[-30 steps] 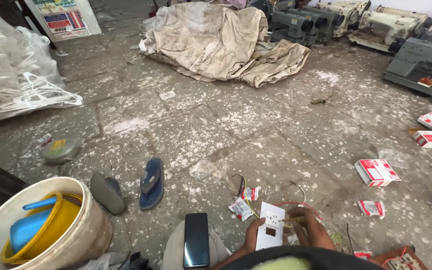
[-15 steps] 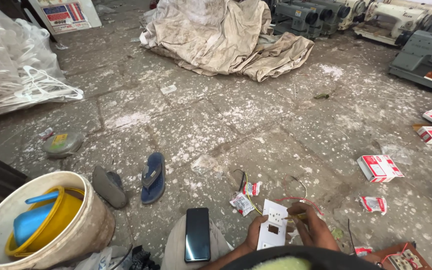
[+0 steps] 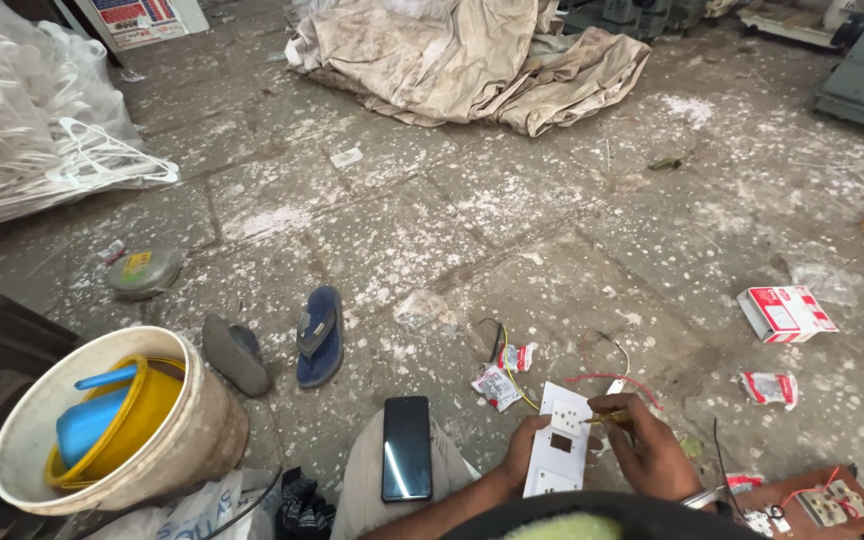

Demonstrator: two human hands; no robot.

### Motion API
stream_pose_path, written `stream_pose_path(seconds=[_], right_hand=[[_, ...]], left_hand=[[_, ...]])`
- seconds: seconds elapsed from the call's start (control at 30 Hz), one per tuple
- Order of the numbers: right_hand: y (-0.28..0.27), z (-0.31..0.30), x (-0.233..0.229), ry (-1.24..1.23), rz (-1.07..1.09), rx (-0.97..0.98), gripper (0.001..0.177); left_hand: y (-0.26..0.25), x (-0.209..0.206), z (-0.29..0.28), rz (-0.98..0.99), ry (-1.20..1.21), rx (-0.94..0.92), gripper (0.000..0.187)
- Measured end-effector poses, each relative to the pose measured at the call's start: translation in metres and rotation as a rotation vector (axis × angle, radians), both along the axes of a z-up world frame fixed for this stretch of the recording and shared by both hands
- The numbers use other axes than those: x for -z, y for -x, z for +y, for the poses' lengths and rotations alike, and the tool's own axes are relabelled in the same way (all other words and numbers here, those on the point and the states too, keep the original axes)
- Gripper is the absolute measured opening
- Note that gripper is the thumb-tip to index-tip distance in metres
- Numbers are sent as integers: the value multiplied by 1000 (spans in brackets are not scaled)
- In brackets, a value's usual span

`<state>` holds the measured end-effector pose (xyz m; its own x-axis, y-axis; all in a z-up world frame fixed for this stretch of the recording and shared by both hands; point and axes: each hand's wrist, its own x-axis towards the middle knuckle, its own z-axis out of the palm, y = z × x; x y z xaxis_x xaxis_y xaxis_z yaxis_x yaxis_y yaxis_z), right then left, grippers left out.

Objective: Wiring and assembling an electrical switchboard.

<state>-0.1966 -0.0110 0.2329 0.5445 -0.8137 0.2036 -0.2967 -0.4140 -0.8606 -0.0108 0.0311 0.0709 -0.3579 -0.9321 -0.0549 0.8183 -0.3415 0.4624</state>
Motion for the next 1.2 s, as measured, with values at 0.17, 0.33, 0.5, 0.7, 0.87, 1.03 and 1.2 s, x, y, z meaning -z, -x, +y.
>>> stream_pose_path(seconds=[0.17,0.33,0.5,0.7,0.87,1.03,1.2], right_hand=[[0,-2,-2,1,6,-8,32],[1,-6,9,56,138,90,26],[-3,-4,4,262,34,-7,27],[-8,-7,35,231,165,142,26],[-7,12,-1,448,90,7,32],[-2,13,-4,417,174,28,26],[-8,12,-17,467,71,-20,28]], left_hand=[[-2,14,-3,-12,31,6,74],[-3,10,-2,25,50,14,74],[-3,9,-1,39,17,17,75],[-7,40,-14,56,40,-30,75],[-8,45,4,81,-168,-63,68],[-1,-1,16,162,-91,18,69],[-4,-26,17,68,-54,-19,67]])
